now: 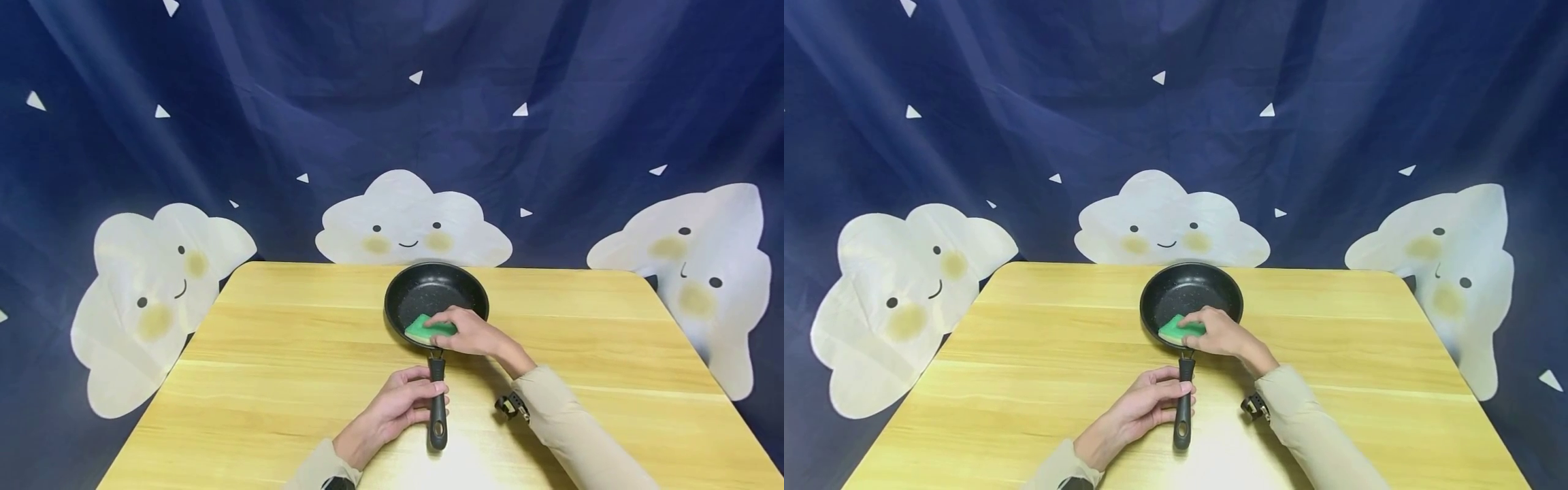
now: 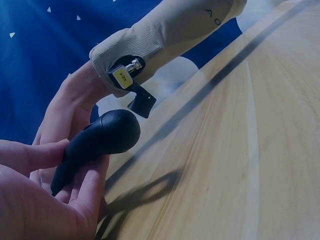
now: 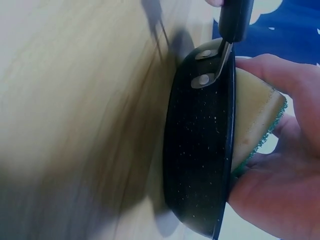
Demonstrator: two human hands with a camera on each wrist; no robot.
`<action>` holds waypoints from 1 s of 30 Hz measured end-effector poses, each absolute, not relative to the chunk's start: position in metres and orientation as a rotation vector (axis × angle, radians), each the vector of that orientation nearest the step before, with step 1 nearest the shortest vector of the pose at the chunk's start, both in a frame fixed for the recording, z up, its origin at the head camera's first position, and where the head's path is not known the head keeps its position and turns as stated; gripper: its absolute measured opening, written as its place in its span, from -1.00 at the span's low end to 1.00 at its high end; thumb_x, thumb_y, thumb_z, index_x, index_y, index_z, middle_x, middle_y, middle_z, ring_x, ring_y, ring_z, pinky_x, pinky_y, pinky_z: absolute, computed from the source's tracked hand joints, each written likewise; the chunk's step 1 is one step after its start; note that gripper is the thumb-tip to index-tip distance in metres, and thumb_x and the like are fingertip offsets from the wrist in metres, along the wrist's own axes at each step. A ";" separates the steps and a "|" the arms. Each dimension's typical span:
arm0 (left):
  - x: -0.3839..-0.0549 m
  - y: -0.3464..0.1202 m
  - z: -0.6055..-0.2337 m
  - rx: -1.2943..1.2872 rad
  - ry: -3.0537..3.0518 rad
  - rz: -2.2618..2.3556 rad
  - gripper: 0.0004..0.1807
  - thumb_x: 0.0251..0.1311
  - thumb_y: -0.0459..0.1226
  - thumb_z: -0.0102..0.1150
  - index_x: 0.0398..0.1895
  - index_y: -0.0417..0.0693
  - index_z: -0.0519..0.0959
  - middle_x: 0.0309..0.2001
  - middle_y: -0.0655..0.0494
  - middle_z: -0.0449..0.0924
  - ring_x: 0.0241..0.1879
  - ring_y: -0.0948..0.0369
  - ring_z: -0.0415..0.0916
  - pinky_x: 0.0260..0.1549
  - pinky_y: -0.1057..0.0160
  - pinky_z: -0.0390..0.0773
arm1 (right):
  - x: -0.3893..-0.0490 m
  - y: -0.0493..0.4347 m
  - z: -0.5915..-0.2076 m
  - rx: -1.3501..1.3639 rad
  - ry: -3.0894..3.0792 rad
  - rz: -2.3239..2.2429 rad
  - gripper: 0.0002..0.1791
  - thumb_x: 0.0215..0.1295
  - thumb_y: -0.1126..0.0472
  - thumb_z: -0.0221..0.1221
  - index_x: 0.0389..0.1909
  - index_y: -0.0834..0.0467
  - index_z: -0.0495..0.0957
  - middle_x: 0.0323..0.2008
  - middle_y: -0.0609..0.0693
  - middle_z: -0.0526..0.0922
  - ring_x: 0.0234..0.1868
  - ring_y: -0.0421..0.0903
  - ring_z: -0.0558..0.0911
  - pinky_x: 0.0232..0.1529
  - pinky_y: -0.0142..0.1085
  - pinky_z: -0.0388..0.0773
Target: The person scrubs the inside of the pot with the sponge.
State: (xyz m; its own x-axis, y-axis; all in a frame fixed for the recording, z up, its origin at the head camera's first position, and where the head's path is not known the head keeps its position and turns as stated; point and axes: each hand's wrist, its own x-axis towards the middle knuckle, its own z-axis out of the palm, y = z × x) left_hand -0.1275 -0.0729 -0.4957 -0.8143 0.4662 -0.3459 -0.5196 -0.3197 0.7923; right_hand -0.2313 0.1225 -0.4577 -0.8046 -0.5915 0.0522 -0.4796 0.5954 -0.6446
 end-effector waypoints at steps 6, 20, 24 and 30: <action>-0.128 -0.073 -0.496 -0.071 1.317 2.152 -0.66 0.32 -0.39 0.27 0.11 -0.35 0.51 -0.25 -0.07 0.70 -0.29 0.14 0.70 -0.27 0.15 0.72 | -0.233 0.116 -0.459 -0.823 2.670 -0.984 -0.60 0.29 0.09 0.33 0.12 0.10 0.69 0.01 0.14 0.64 0.03 0.09 0.57 0.02 0.06 0.55; -0.128 -0.072 -0.496 -0.056 1.316 2.152 -0.67 0.31 -0.42 0.26 0.09 -0.35 0.50 -0.26 -0.07 0.68 -0.29 0.15 0.70 -0.27 0.17 0.72 | -0.235 0.101 -0.465 -0.739 2.655 -1.061 -0.61 0.29 0.11 0.34 0.13 0.09 0.67 0.09 0.16 0.66 0.10 0.18 0.61 0.08 0.12 0.56; -0.128 -0.074 -0.497 -0.048 1.310 2.148 -0.65 0.34 -0.41 0.26 0.13 -0.37 0.48 -0.25 -0.04 0.68 -0.28 0.15 0.69 -0.26 0.17 0.72 | -0.235 0.097 -0.466 -0.726 2.664 -1.069 -0.61 0.26 0.11 0.35 0.11 0.06 0.67 0.02 0.15 0.66 0.06 0.13 0.61 0.05 0.10 0.56; -0.129 -0.074 -0.498 -0.042 1.302 2.141 -0.67 0.34 -0.41 0.26 0.11 -0.35 0.49 -0.25 -0.02 0.67 -0.27 0.14 0.69 -0.26 0.16 0.72 | -0.236 0.090 -0.469 -0.667 2.660 -1.141 -0.63 0.25 0.13 0.35 0.08 0.05 0.67 0.04 0.17 0.65 0.09 0.16 0.60 0.08 0.12 0.54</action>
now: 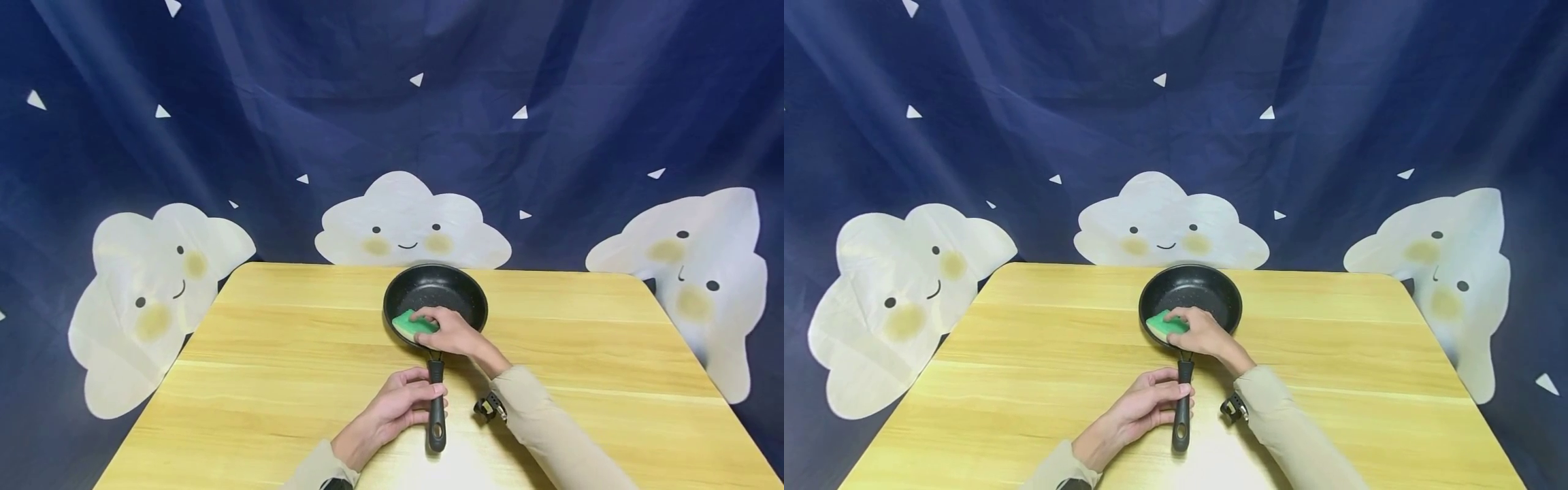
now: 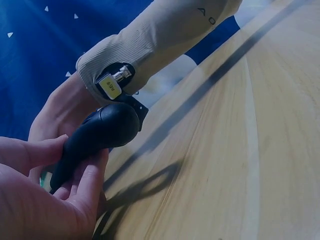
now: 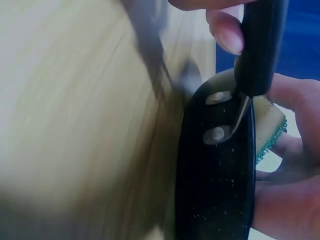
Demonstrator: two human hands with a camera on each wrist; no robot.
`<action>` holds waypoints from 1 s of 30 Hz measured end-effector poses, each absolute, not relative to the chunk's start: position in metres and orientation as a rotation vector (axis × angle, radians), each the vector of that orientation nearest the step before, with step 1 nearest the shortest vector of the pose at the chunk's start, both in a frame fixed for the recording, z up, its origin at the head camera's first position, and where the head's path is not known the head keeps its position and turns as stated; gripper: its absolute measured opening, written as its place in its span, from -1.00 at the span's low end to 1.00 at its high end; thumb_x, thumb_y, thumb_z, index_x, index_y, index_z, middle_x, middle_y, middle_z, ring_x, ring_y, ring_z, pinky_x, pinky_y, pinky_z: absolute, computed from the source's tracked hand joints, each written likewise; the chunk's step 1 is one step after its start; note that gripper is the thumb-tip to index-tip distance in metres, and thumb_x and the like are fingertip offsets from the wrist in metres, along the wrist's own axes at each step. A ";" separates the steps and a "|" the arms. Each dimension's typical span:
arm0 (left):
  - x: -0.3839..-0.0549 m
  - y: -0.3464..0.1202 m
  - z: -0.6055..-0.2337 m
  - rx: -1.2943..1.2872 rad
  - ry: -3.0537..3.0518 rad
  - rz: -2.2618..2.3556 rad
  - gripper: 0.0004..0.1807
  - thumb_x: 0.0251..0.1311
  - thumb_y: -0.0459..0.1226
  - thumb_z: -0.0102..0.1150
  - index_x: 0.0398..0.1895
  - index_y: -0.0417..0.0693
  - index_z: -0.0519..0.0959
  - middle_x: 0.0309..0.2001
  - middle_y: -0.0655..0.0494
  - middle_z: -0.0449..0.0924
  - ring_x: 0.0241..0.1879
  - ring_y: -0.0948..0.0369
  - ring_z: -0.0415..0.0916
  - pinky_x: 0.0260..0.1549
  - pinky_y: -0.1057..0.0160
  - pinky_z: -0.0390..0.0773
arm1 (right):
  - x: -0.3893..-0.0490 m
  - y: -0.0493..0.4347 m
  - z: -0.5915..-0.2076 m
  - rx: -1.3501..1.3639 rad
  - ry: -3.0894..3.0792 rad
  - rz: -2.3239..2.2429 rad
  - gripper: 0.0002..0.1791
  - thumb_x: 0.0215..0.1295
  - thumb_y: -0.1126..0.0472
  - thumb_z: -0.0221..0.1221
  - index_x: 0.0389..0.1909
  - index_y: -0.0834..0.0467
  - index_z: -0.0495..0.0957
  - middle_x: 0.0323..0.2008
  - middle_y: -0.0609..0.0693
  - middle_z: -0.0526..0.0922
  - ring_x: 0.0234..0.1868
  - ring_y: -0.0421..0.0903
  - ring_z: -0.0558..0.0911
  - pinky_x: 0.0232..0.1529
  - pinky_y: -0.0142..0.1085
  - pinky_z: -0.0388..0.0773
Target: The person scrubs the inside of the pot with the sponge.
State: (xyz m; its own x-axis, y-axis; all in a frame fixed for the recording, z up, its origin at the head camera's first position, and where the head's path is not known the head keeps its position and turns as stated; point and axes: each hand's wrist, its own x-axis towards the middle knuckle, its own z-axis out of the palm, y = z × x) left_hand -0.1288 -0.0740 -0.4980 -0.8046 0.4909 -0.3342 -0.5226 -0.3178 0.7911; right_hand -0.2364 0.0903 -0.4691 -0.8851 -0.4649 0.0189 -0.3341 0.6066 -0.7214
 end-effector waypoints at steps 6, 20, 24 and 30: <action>-0.129 -0.074 -0.498 -0.048 1.308 2.153 -0.71 0.32 -0.41 0.27 0.05 -0.31 0.50 -0.27 -0.03 0.68 -0.29 0.14 0.69 -0.26 0.15 0.73 | -0.238 0.080 -0.469 -0.591 2.657 -1.187 -0.64 0.26 0.17 0.37 0.09 0.04 0.68 0.10 0.18 0.65 0.18 0.17 0.57 0.15 0.12 0.51; -0.129 -0.076 -0.497 -0.061 1.334 2.158 -0.81 0.30 -0.44 0.25 -0.05 -0.26 0.55 -0.29 -0.01 0.71 -0.32 0.16 0.69 -0.32 0.18 0.71 | -0.248 0.063 -0.479 -0.592 2.756 -1.185 -0.61 0.20 0.23 0.43 0.05 0.05 0.65 -0.02 0.12 0.62 0.04 0.10 0.57 0.04 0.05 0.54; -0.130 -0.076 -0.498 -0.069 1.332 2.166 -0.83 0.29 -0.46 0.25 -0.08 -0.26 0.55 -0.29 -0.01 0.71 -0.32 0.16 0.70 -0.32 0.18 0.72 | -0.252 0.060 -0.481 -0.589 2.785 -1.173 -0.60 0.19 0.23 0.45 0.05 0.05 0.62 -0.10 0.09 0.57 -0.08 0.04 0.53 -0.05 0.00 0.52; -0.130 -0.076 -0.498 -0.071 1.325 2.161 -0.80 0.29 -0.46 0.25 -0.05 -0.27 0.54 -0.28 -0.02 0.72 -0.32 0.15 0.69 -0.31 0.16 0.73 | -0.258 0.058 -0.481 -0.597 2.792 -1.164 -0.57 0.19 0.25 0.47 0.07 0.07 0.60 -0.06 0.12 0.54 -0.07 0.09 0.51 -0.02 0.03 0.50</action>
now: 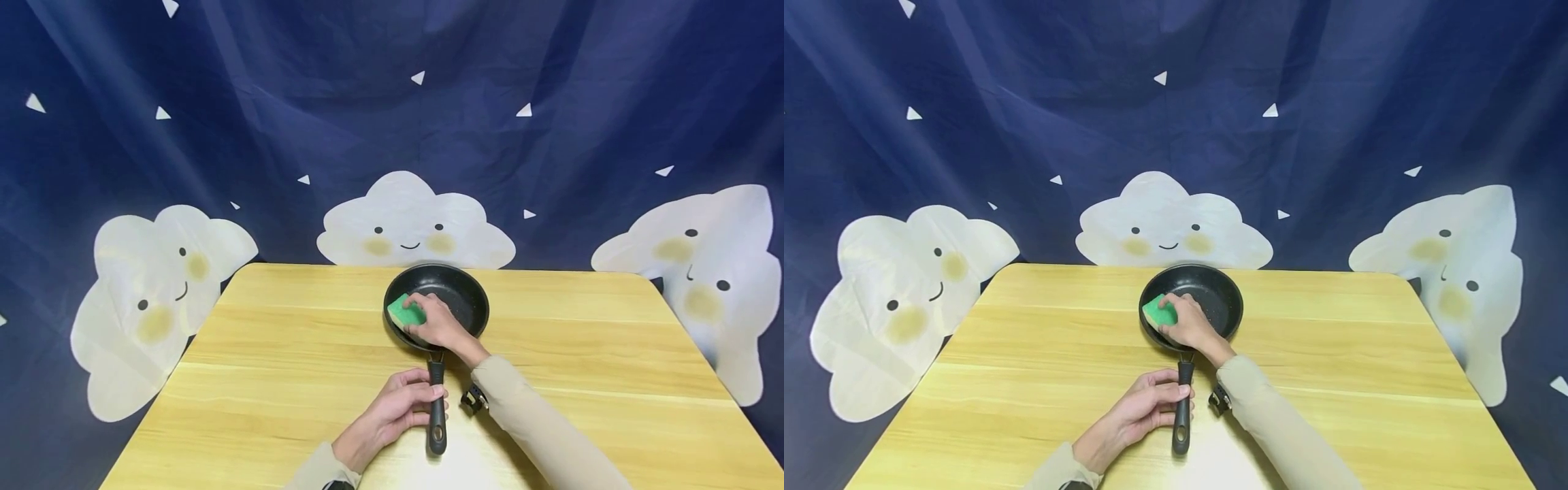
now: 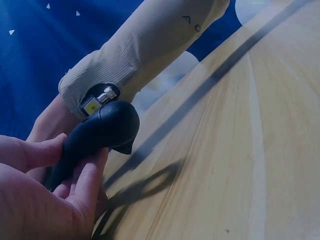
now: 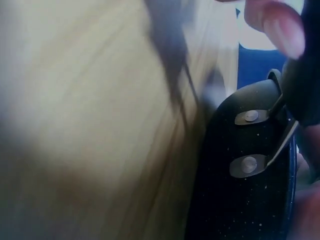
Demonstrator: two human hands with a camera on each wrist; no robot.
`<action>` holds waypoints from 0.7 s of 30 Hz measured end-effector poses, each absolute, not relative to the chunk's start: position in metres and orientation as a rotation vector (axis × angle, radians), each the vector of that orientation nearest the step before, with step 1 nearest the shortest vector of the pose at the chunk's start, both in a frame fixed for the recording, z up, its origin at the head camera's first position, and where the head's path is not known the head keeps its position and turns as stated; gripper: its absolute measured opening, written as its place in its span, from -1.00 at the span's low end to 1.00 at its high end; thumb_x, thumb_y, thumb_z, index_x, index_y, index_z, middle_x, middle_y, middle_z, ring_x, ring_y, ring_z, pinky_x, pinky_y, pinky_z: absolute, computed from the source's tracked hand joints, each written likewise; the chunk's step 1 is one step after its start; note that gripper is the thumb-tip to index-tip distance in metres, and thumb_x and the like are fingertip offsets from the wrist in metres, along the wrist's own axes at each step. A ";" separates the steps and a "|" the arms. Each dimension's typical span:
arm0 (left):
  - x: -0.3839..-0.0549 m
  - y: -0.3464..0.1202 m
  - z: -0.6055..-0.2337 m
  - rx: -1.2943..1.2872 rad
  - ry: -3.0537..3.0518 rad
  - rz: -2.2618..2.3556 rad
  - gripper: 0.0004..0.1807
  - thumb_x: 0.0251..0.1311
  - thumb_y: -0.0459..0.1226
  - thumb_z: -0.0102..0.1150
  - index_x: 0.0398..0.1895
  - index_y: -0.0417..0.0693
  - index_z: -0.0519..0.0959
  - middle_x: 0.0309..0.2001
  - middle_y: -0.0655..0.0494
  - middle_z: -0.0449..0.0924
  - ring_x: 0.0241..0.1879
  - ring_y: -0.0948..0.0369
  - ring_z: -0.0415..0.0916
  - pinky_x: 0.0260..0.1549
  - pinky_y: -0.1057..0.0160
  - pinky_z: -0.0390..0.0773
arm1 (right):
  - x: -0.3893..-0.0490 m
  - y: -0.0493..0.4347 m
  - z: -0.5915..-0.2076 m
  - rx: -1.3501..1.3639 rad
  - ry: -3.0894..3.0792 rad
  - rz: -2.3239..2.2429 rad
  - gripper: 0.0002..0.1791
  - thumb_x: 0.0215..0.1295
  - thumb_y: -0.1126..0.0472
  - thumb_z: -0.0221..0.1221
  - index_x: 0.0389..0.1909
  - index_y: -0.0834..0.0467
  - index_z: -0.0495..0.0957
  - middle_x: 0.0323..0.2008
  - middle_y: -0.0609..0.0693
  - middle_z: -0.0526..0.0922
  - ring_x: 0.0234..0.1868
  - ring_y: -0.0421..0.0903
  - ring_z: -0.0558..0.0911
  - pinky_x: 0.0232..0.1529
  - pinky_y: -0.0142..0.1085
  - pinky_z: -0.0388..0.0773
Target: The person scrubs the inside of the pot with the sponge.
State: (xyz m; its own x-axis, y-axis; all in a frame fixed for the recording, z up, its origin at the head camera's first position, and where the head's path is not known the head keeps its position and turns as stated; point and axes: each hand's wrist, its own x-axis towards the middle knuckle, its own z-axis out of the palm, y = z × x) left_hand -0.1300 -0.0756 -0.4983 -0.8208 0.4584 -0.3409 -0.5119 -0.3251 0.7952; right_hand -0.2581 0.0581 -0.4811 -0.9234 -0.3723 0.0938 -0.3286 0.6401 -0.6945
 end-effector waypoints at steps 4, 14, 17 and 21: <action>-0.130 -0.076 -0.497 -0.072 1.333 2.161 -0.78 0.30 -0.45 0.24 -0.03 -0.27 0.53 -0.27 -0.04 0.71 -0.31 0.15 0.69 -0.29 0.14 0.72 | -0.264 0.056 -0.481 -0.570 2.800 -1.165 -0.56 0.18 0.24 0.49 0.07 0.05 0.61 -0.02 0.12 0.54 -0.02 0.09 0.53 0.03 0.03 0.52; -0.127 -0.073 -0.497 -0.077 1.325 2.176 -0.83 0.27 -0.47 0.24 -0.13 -0.19 0.51 -0.32 0.01 0.69 -0.36 0.18 0.67 -0.34 0.12 0.72 | -0.272 0.052 -0.483 -0.483 2.838 -1.129 -0.53 0.22 0.25 0.46 0.13 0.02 0.57 0.27 0.23 0.45 0.27 0.30 0.43 0.16 0.15 0.47; -0.127 -0.072 -0.497 -0.084 1.333 2.180 -0.84 0.26 -0.47 0.24 -0.14 -0.18 0.51 -0.33 0.00 0.69 -0.38 0.19 0.66 -0.35 0.12 0.72 | -0.274 0.054 -0.484 -0.503 2.859 -1.098 -0.53 0.24 0.25 0.45 0.15 0.02 0.57 0.27 0.24 0.44 0.24 0.30 0.43 0.14 0.16 0.47; -0.126 -0.070 -0.498 -0.094 1.332 2.186 -0.84 0.26 -0.48 0.23 -0.15 -0.17 0.50 -0.33 0.00 0.68 -0.37 0.18 0.66 -0.35 0.11 0.73 | -0.279 0.057 -0.485 -0.532 2.905 -1.043 -0.55 0.26 0.25 0.44 0.15 0.03 0.57 0.18 0.24 0.45 0.16 0.27 0.45 0.08 0.13 0.49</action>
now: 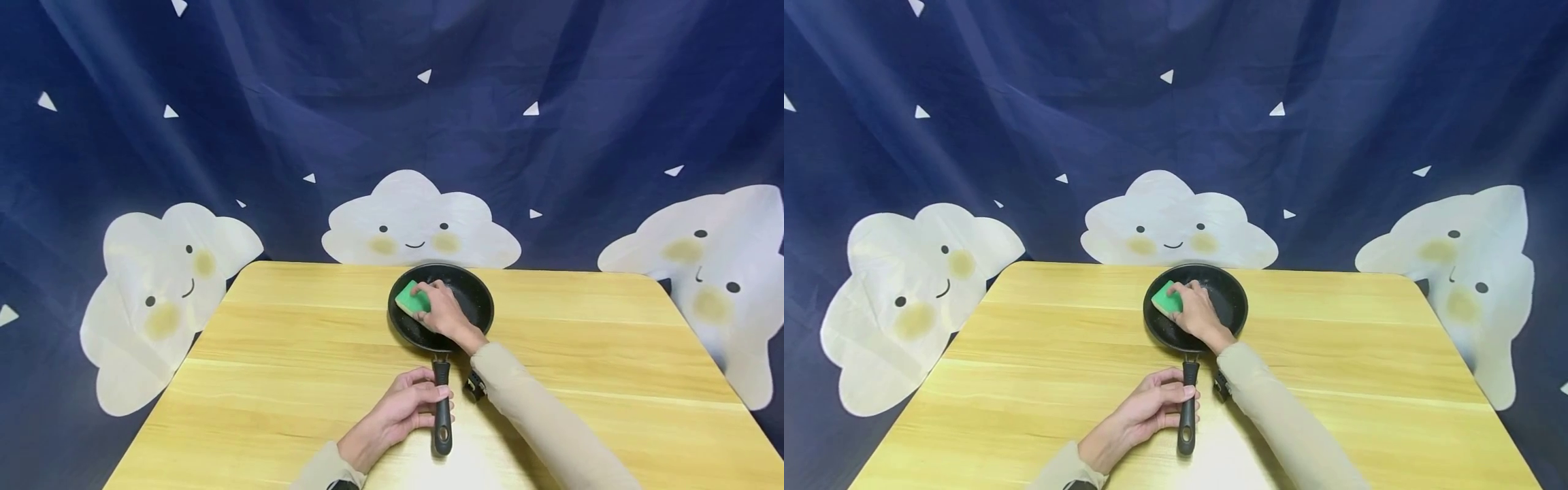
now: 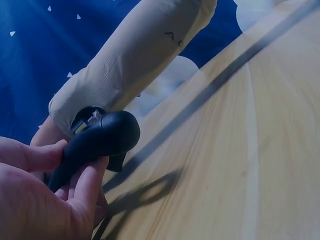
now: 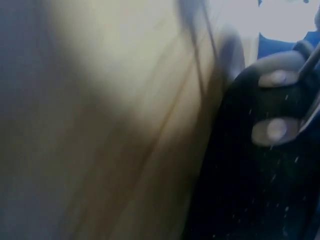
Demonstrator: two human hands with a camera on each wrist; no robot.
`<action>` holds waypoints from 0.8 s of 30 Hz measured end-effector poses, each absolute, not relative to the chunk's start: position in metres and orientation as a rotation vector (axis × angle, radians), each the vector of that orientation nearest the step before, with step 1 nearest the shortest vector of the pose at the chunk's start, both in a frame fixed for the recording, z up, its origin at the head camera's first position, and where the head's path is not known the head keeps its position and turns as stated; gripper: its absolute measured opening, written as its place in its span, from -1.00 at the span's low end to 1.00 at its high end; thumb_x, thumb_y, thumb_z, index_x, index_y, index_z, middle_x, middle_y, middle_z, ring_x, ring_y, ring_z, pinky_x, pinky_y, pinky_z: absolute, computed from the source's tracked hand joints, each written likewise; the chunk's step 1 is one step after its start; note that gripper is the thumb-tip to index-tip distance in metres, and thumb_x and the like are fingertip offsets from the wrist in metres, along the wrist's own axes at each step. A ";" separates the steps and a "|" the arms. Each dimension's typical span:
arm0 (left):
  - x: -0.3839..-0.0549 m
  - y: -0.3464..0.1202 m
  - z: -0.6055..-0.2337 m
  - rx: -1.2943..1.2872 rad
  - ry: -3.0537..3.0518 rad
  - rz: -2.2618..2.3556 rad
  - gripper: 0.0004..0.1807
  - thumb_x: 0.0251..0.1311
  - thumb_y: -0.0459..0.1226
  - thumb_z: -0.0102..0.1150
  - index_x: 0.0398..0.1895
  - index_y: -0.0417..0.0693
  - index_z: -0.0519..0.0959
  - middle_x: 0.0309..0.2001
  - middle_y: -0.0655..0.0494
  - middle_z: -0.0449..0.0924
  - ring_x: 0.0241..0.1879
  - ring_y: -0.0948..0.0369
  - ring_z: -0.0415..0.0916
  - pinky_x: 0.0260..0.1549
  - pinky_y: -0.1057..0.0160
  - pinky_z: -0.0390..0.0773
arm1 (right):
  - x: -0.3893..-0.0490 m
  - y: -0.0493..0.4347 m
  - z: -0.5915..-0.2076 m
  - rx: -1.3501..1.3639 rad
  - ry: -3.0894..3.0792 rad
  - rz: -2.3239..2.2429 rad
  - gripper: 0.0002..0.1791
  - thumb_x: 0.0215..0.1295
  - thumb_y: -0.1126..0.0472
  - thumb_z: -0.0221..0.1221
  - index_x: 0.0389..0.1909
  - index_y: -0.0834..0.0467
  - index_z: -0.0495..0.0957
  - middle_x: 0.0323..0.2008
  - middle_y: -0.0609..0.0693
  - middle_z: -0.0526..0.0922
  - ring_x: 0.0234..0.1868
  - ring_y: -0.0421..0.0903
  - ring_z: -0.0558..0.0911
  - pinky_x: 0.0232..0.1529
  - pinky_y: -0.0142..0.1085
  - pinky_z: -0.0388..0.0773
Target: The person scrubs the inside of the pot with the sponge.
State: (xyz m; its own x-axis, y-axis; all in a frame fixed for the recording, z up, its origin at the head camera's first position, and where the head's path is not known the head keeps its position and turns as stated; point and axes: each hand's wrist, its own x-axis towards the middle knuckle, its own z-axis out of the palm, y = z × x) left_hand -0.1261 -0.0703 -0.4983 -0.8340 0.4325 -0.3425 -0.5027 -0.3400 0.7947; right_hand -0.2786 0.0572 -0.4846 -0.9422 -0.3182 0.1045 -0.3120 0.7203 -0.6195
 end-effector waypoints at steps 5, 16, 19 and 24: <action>-0.125 -0.069 -0.497 -0.116 1.334 2.201 -0.85 0.26 -0.49 0.22 -0.17 -0.18 0.51 -0.34 0.00 0.67 -0.39 0.17 0.65 -0.33 0.07 0.73 | -0.283 0.059 -0.483 -0.551 2.915 -1.000 -0.55 0.28 0.27 0.41 0.17 0.05 0.58 0.21 0.25 0.43 0.17 0.27 0.44 0.09 0.12 0.49; -0.122 -0.065 -0.494 -0.155 1.362 2.233 -0.80 0.26 -0.50 0.23 -0.08 -0.22 0.53 -0.33 0.01 0.67 -0.43 0.15 0.66 -0.24 -0.04 0.73 | -0.289 0.070 -0.482 -0.637 3.042 -0.855 -0.55 0.29 0.32 0.39 0.18 0.06 0.60 0.20 0.25 0.44 0.12 0.27 0.43 0.02 0.14 0.52; -0.122 -0.064 -0.494 -0.167 1.357 2.243 -0.79 0.25 -0.51 0.24 -0.08 -0.23 0.54 -0.34 0.01 0.66 -0.44 0.14 0.67 -0.19 -0.09 0.72 | -0.290 0.074 -0.483 -0.668 3.083 -0.806 -0.55 0.28 0.33 0.39 0.18 0.08 0.60 0.17 0.26 0.45 0.09 0.27 0.44 0.05 0.15 0.51; -0.122 -0.064 -0.495 -0.183 1.358 2.249 -0.80 0.25 -0.51 0.25 -0.09 -0.24 0.54 -0.34 -0.01 0.65 -0.44 0.13 0.67 -0.19 -0.10 0.72 | -0.293 0.081 -0.484 -0.728 3.132 -0.734 -0.55 0.26 0.34 0.40 0.17 0.10 0.62 0.15 0.28 0.46 0.08 0.29 0.44 0.05 0.16 0.49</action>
State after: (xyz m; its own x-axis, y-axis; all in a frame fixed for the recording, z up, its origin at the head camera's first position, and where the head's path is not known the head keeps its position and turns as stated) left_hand -0.1217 -0.0636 -0.4945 -0.8645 0.3484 -0.3622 -0.4828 -0.3756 0.7911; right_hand -0.2928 0.0805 -0.4839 -0.8909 -0.3819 0.2458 -0.4513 0.8047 -0.3856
